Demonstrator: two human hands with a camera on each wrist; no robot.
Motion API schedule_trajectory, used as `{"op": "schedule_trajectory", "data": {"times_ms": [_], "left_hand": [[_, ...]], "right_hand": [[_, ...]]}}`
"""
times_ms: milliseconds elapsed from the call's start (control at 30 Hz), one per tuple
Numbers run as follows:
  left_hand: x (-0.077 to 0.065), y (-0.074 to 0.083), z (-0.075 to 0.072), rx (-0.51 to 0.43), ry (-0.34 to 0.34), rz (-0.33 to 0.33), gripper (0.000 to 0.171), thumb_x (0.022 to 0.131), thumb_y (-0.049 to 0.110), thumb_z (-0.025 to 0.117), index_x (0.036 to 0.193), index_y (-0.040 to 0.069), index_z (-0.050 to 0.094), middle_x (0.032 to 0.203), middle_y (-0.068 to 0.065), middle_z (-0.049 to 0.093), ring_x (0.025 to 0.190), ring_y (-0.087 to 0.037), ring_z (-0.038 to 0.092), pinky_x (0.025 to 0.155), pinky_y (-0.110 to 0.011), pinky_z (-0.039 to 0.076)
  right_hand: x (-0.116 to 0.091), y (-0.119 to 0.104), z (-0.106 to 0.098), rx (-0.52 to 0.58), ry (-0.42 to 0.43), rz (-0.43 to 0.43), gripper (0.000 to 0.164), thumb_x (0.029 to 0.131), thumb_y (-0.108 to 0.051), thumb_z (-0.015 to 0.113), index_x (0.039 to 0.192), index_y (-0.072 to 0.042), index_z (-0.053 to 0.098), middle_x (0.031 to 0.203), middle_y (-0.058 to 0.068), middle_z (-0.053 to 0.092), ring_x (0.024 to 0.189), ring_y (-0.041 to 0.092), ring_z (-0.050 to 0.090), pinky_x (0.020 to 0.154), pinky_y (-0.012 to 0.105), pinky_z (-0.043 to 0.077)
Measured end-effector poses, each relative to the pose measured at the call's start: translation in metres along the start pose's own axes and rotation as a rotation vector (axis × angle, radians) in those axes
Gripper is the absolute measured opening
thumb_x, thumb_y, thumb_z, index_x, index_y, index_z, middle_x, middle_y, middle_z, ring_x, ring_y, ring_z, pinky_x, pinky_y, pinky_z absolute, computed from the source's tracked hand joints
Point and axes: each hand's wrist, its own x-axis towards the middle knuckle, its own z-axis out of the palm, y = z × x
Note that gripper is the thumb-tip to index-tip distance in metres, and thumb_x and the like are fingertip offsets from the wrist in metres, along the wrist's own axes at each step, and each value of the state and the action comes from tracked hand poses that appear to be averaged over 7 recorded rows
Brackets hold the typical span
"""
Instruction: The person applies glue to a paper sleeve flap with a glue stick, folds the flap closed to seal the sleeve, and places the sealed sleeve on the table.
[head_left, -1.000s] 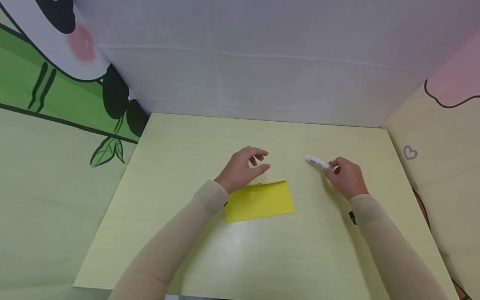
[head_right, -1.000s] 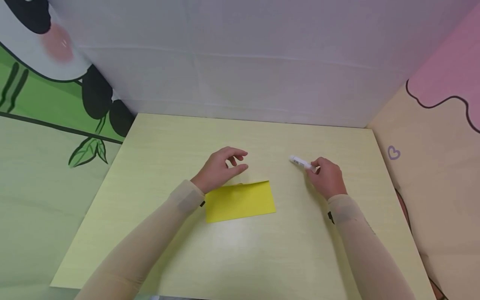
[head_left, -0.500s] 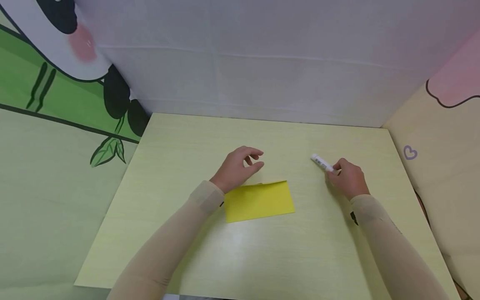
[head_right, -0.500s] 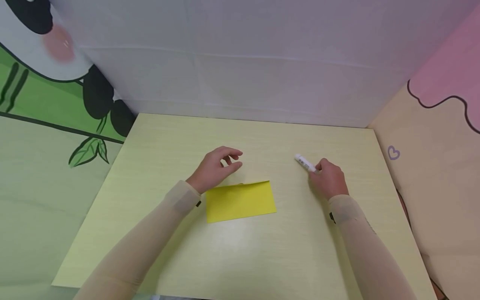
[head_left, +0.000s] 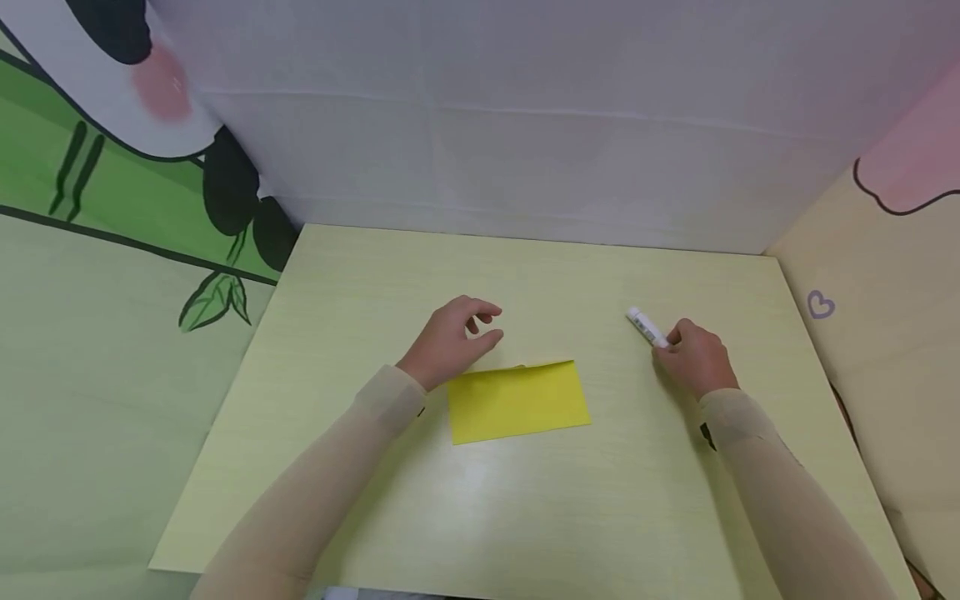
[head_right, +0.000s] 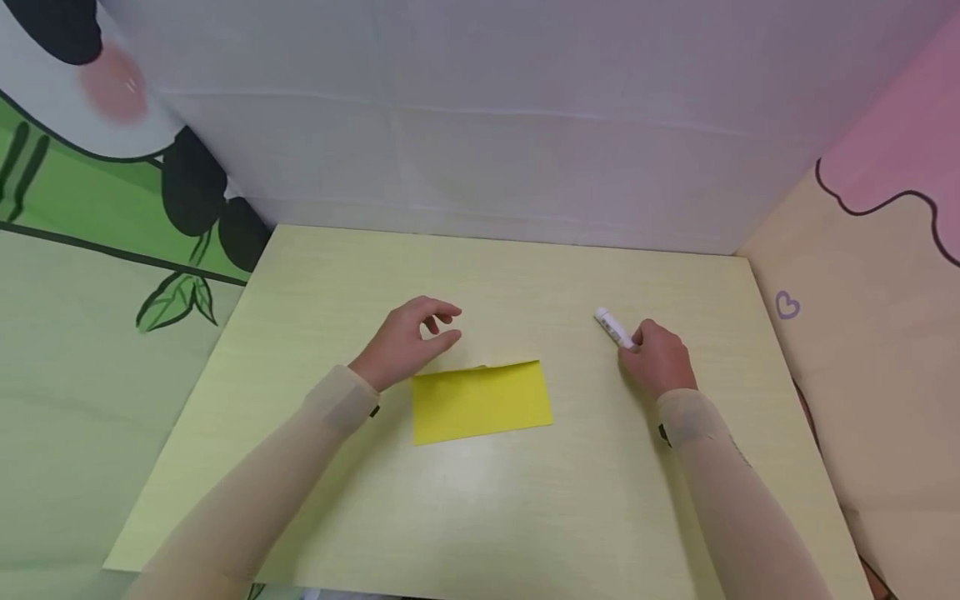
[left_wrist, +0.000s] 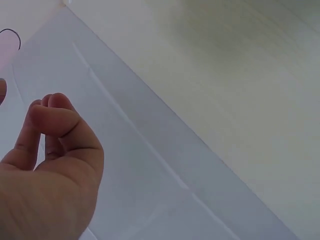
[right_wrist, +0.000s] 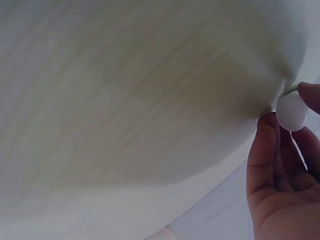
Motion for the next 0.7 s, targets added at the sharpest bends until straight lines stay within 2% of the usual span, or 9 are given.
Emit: {"op": "schedule_trajectory", "data": {"times_ms": [167, 300, 467, 567, 700], "left_hand": [[-0.015, -0.018, -0.019, 0.137, -0.036, -0.033, 0.044, 0.114, 0.029, 0.075, 0.154, 0.011, 0.075, 0.150, -0.016, 0.074, 0.126, -0.035, 0.069, 0.112, -0.052, 0.060], [-0.023, -0.034, -0.028, 0.204, -0.104, -0.102, 0.049, 0.111, 0.029, 0.079, 0.155, 0.009, 0.073, 0.148, -0.017, 0.074, 0.130, -0.037, 0.070, 0.117, -0.055, 0.060], [-0.024, -0.052, -0.023, 0.293, -0.177, -0.162, 0.062, 0.104, 0.036, 0.089, 0.156, 0.008, 0.071, 0.141, -0.018, 0.072, 0.130, -0.035, 0.070, 0.113, -0.052, 0.060], [-0.023, -0.056, -0.018, 0.332, -0.198, -0.170, 0.071, 0.101, 0.042, 0.094, 0.158, 0.008, 0.070, 0.137, -0.017, 0.071, 0.125, -0.033, 0.068, 0.109, -0.050, 0.061], [-0.022, -0.059, -0.011, 0.392, -0.208, -0.171, 0.078, 0.098, 0.047, 0.096, 0.159, 0.009, 0.068, 0.139, -0.016, 0.070, 0.126, -0.034, 0.067, 0.110, -0.053, 0.062]], "right_hand": [[-0.002, 0.002, 0.001, -0.008, 0.013, -0.007, 0.029, 0.109, -0.022, 0.078, 0.122, 0.002, 0.068, 0.118, 0.029, 0.082, 0.093, 0.033, 0.067, 0.073, 0.034, 0.050], [0.000, 0.000, -0.002, -0.021, 0.012, 0.003, 0.031, 0.109, -0.024, 0.079, 0.124, 0.001, 0.068, 0.118, 0.027, 0.082, 0.095, 0.034, 0.067, 0.076, 0.036, 0.050], [0.002, -0.007, -0.009, -0.006, -0.016, 0.045, 0.040, 0.109, -0.031, 0.080, 0.132, 0.000, 0.067, 0.124, 0.025, 0.077, 0.104, 0.036, 0.065, 0.084, 0.042, 0.053], [0.001, -0.014, -0.013, -0.011, 0.010, 0.019, 0.047, 0.109, -0.033, 0.080, 0.137, 0.002, 0.065, 0.136, 0.028, 0.069, 0.109, 0.040, 0.063, 0.090, 0.050, 0.055], [-0.004, -0.031, -0.017, -0.025, 0.086, -0.061, 0.052, 0.109, -0.034, 0.081, 0.141, 0.004, 0.064, 0.150, 0.032, 0.057, 0.114, 0.044, 0.060, 0.098, 0.061, 0.058]]}}
